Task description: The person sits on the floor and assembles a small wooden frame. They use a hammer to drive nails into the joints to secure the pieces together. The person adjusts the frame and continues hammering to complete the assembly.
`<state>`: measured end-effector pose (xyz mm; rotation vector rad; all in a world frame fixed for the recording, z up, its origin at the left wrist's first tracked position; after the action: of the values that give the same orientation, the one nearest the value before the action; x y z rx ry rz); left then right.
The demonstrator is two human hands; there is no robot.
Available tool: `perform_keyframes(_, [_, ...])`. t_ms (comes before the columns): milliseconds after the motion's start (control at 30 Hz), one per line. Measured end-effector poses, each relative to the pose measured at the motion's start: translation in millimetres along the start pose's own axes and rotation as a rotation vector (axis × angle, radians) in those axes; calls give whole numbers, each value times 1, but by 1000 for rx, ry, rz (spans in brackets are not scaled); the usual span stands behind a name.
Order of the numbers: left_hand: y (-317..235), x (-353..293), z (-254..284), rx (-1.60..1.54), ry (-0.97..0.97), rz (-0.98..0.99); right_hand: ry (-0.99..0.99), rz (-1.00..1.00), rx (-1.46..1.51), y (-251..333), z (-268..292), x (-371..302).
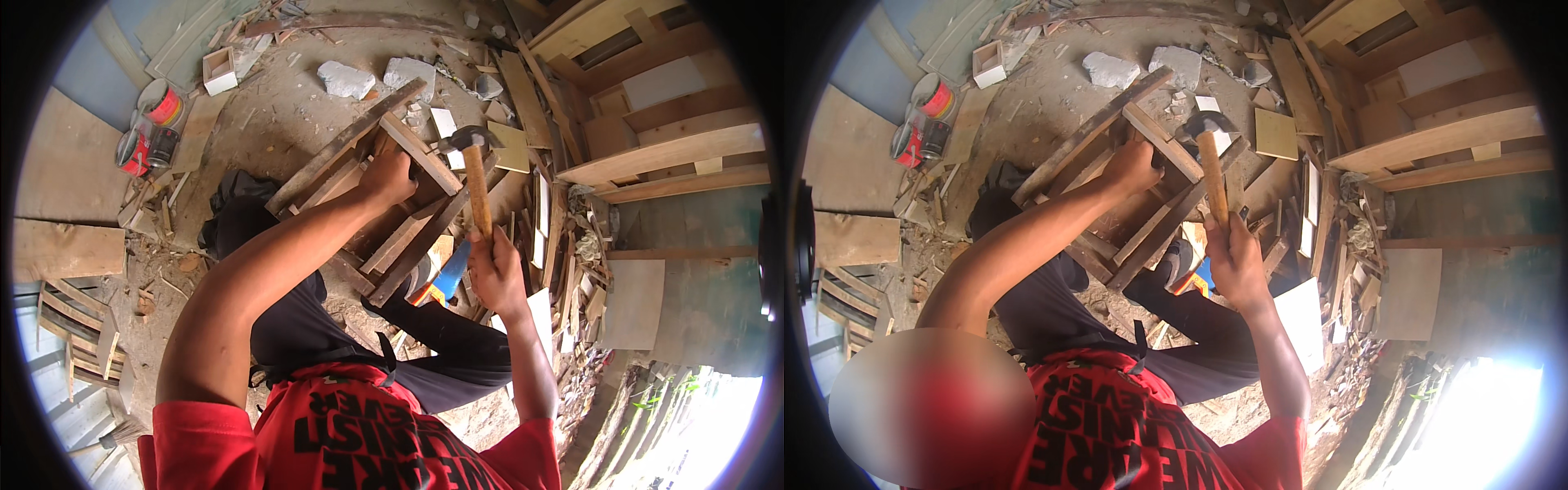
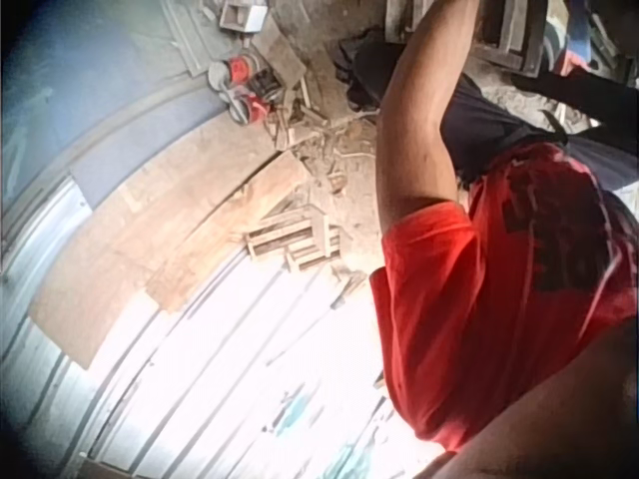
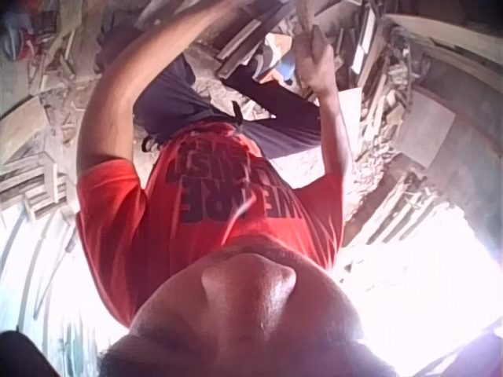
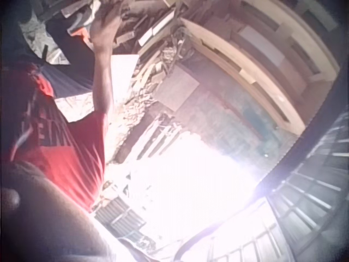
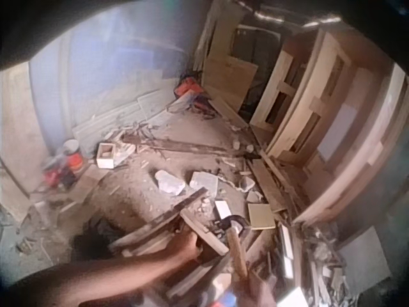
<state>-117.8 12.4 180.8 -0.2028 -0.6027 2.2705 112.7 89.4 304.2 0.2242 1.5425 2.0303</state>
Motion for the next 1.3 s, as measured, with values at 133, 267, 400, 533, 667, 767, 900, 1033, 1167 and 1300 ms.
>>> perform_keyframes(133, [0,-2,2,-10,32,8,-146,149,288,32,-2,-5])
perform_keyframes(267, [-3,0,2,19,46,20,-90,344,303,18,-5,3])
perform_keyframes(400, [-5,-2,8,9,29,12,-38,120,-149,-5,0,-2])
perform_keyframes(533, [-1,0,5,-30,-1,9,-118,82,-6,1,-1,-4])
perform_keyframes(667, [5,2,-3,-36,-76,-14,-82,28,0,2,-7,-3])
perform_keyframes(767, [2,5,-2,3,-49,34,-71,7,3,-10,-11,-1])
perform_keyframes(900, [13,9,-3,10,-4,62,-64,18,24,-9,-15,4])
perform_keyframes(1033, [4,4,2,4,-62,39,-40,46,31,-15,-12,6])
perform_keyframes(1167, [0,2,2,17,-4,38,-74,19,18,-5,-15,5])
perform_keyframes(1300, [0,0,3,43,12,31,-63,16,16,-7,-16,6])
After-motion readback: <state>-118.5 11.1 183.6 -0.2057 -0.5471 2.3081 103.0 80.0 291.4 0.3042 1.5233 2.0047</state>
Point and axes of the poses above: each hand's wrist, its own x-axis towards the middle knuckle, its own z-axis out of the back of the hand, y = z × x, the point moved 1 cm from there along x, towards the middle knuckle, and after that the axes turned 15 degrees about x, right-handed, at the moved point
